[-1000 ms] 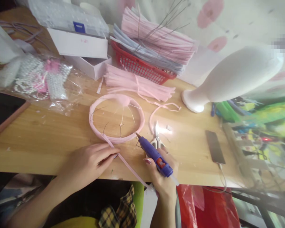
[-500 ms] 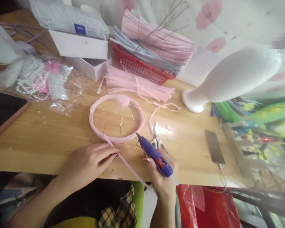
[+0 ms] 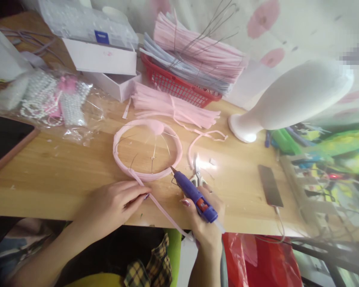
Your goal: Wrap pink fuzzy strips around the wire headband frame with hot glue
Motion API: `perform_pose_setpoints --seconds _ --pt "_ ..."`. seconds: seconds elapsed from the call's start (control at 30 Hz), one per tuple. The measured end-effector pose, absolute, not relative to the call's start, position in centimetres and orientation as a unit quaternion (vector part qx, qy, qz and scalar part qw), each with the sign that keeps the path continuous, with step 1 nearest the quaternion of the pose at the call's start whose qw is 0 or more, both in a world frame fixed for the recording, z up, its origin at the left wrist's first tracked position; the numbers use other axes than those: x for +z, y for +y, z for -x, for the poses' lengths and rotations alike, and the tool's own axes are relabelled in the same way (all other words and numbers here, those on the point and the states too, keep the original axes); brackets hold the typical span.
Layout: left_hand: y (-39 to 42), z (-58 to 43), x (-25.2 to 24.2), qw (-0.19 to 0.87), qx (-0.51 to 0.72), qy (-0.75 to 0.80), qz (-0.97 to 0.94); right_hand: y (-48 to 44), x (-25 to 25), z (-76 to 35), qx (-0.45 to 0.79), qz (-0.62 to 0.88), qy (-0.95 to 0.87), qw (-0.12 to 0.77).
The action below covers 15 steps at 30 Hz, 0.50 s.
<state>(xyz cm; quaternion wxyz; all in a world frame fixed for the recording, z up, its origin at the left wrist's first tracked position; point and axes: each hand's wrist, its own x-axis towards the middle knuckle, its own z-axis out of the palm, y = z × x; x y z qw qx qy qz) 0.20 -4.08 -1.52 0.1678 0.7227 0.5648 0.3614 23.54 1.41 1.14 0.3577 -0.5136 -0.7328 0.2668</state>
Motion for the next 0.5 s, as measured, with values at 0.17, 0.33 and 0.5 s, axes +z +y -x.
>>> perform_pose_setpoints --seconds 0.17,0.33,0.5 --pt "-4.16 -0.13 -1.48 0.174 0.352 0.569 -0.722 1.36 1.06 -23.58 0.267 0.517 -0.731 0.356" --pt "-4.15 -0.20 -1.37 0.177 0.349 0.571 -0.722 1.46 1.24 -23.39 0.267 0.520 -0.728 0.359" --pt "-4.13 -0.23 -1.25 0.180 0.346 0.572 -0.721 1.54 1.14 -23.07 0.265 0.515 -0.731 0.360"
